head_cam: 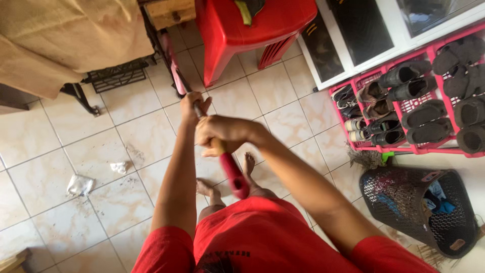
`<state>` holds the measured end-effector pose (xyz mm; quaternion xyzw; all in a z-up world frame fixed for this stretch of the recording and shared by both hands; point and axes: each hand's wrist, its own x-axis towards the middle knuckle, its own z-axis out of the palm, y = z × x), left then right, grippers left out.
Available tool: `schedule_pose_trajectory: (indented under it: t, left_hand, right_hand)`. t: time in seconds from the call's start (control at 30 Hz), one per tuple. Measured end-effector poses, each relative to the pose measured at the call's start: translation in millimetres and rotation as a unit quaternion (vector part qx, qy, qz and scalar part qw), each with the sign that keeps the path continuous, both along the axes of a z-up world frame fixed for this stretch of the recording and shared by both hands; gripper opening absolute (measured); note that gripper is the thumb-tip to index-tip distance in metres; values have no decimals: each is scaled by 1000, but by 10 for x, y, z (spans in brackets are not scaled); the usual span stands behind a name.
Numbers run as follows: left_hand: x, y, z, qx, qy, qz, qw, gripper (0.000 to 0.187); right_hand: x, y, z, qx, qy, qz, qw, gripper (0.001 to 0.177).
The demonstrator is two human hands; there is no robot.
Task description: The person sweeps the tiled floor using a broom, gathering debris from under a table and around a shoe rack before moving toward a doorway.
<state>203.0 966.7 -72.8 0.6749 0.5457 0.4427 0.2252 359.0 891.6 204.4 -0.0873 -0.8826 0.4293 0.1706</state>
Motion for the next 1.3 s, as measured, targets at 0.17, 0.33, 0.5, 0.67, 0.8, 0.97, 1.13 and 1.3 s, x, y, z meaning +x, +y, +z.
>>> schedule_pose_trajectory:
  t: [0.17,0.33,0.5,0.67,0.8,0.97,1.13,1.3]
  left_hand:
    - [247,-549,-585,49,8,31,998,20]
    - [89,-1487,-443,-127,49,48,990,22]
    - [-645,-1889,-156,-161,84,84,980,24]
    - [-830,-1736,228,-204,115,108,966,19]
    - [-478,-1347,794,-148,-17,113,982,24]
    - [-121,-778,1063,-52,-131,131,981,23]
    - [-508,-847,544,-40,-127,191,973,22]
    - [-1262,-1107,155,-3,-121,264,957,26]
  right_hand:
    - [300,-77,330,-132,-40,-43,990,49]
    - [360,-706,595,-240,165,-108,951,33]
    - [-177,-561,8,-268,101,2,958,40]
    - [-321,-331,-66,-275,64,53,958,43]
    - [-260,-69,569,-260,141,39,954,28]
    - [-538,20,1242,-247,208,-134,937,26]
    - [-1321,-123,951,45,-27,-96,994,13]
    - [-2002,-485,471,-22,-110,-42,993,17]
